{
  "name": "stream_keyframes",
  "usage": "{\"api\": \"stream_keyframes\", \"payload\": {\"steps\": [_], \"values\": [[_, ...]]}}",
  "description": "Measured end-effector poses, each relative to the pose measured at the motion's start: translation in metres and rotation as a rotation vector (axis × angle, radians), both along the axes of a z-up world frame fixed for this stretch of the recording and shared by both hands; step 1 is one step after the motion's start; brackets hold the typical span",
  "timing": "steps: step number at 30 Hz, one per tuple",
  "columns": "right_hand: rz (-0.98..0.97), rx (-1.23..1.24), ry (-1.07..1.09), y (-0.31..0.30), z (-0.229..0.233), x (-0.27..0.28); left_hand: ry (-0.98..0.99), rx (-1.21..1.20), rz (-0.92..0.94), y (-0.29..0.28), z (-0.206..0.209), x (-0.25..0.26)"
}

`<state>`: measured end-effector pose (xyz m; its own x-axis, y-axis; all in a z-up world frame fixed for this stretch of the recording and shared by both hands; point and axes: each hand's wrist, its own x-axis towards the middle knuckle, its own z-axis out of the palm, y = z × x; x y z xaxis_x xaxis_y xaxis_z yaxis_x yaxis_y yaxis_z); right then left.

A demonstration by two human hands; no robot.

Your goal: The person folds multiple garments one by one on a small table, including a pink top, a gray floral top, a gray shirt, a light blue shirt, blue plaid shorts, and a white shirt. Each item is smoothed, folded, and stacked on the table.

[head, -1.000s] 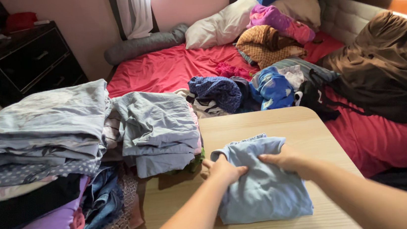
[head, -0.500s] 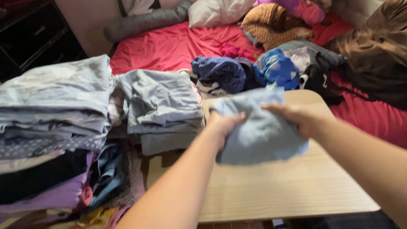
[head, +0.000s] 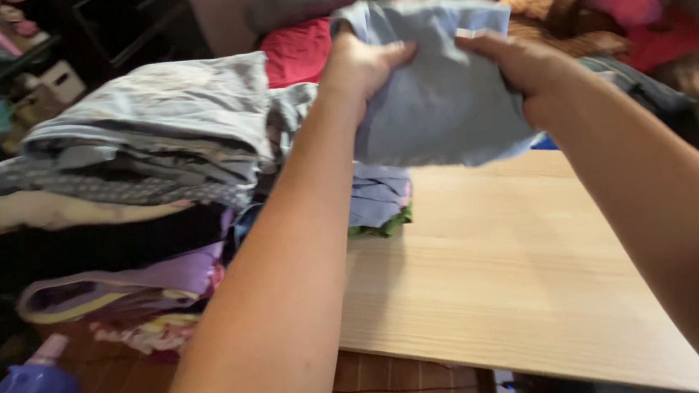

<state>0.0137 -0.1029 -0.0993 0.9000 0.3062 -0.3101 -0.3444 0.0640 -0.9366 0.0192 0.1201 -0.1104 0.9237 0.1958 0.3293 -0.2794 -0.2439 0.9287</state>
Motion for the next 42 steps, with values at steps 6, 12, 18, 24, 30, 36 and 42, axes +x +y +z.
{"api": "stream_keyframes", "payload": {"steps": [6, 12, 18, 24, 30, 36, 42], "values": [[0.007, 0.092, -0.076, 0.068, 0.006, 0.041, -0.120, 0.161, 0.205, 0.092, 0.003, 0.057], [0.074, -0.531, -0.134, 0.133, -0.101, 0.061, 0.292, 0.591, 0.258, 0.122, -0.106, 0.102], [0.012, -0.160, -0.098, 0.137, -0.108, 0.064, 0.338, 0.505, 0.410, 0.120, -0.106, 0.087], [-0.122, -0.241, -0.220, 0.151, -0.095, 0.067, 0.344, 0.492, 0.388, 0.109, -0.075, 0.077], [-0.046, -0.675, -0.452, 0.149, -0.125, 0.078, 0.371, -0.062, 0.514, 0.094, -0.082, 0.055], [-0.217, -0.525, -0.443, 0.124, -0.127, 0.104, 0.151, 0.873, 0.635, 0.044, -0.057, 0.053], [-0.238, -0.319, -0.372, 0.074, -0.142, 0.128, 0.007, 1.026, 0.207, -0.022, -0.066, 0.079]]}}
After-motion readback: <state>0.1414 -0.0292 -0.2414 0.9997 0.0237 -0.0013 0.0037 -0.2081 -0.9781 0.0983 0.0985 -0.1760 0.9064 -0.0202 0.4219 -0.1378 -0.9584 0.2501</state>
